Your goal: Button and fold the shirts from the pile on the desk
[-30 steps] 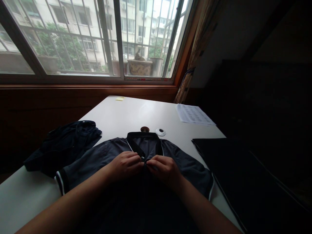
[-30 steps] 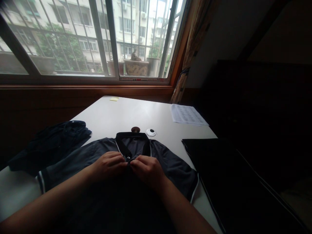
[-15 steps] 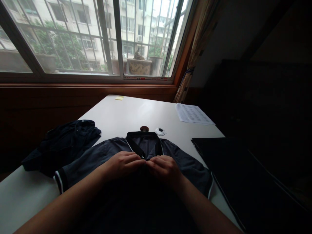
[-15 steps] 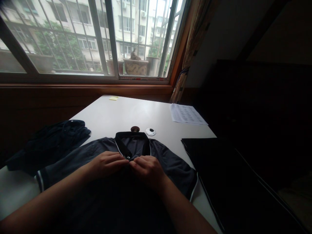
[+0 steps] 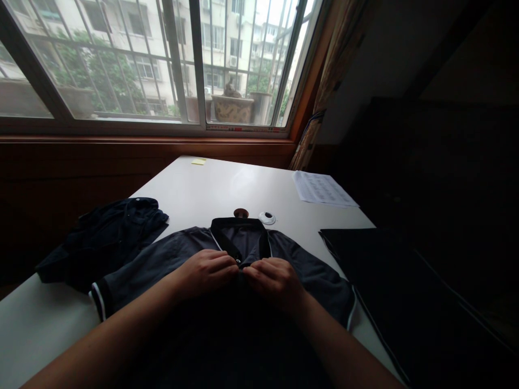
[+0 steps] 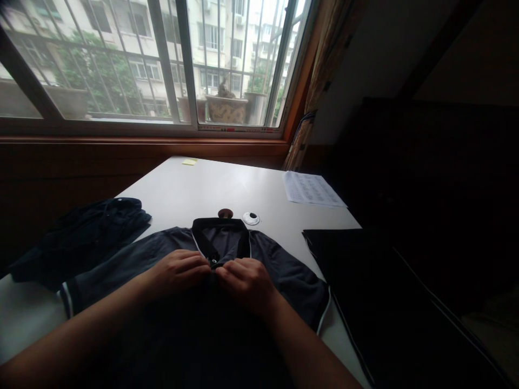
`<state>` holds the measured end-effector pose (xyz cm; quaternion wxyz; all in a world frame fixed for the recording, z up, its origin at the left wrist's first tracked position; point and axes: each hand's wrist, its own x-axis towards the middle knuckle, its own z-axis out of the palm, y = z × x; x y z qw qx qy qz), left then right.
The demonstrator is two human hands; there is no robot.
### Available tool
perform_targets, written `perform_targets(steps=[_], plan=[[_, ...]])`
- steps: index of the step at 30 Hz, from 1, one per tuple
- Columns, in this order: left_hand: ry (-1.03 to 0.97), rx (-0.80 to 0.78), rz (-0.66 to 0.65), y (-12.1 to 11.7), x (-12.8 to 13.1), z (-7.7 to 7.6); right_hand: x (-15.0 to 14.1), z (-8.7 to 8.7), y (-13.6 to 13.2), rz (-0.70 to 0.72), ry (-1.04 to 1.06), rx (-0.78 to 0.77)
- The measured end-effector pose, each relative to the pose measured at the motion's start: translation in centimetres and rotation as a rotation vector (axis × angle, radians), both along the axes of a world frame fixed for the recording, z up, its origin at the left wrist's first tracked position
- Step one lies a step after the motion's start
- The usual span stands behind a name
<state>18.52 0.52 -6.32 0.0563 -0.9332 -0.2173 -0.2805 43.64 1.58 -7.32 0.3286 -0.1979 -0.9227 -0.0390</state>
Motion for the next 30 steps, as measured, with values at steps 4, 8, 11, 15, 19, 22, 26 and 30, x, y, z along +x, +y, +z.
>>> perform_targets(steps=[4,8,11,15,19,22,26,30], plan=[[0.008,-0.001,0.005,0.05,-0.08,-0.19,-0.02,-0.06,0.01,-0.005,0.009,0.017],[0.025,-0.005,0.007,0.02,-0.21,-0.15,-0.02,-0.16,0.03,-0.009,0.033,0.007],[0.037,-0.014,0.009,-0.06,-0.28,-0.10,-0.03,-0.18,0.00,-0.006,0.047,-0.005],[0.018,-0.051,0.000,-0.14,-0.31,-0.08,-0.07,-0.11,0.00,0.001,0.048,-0.021],[-0.026,-0.112,0.026,-0.01,-0.47,-0.08,-0.07,0.02,0.18,0.002,0.018,-0.074],[-0.004,-0.169,0.066,0.20,-0.68,-0.15,-0.01,0.08,0.36,-0.025,-0.089,-0.167],[0.023,-0.220,0.095,0.24,-0.83,-0.18,0.13,-0.05,0.54,-0.143,-0.199,-0.248],[0.033,-0.216,0.045,-0.05,-0.82,0.12,0.17,-0.32,0.77,-0.248,-0.250,-0.272]])
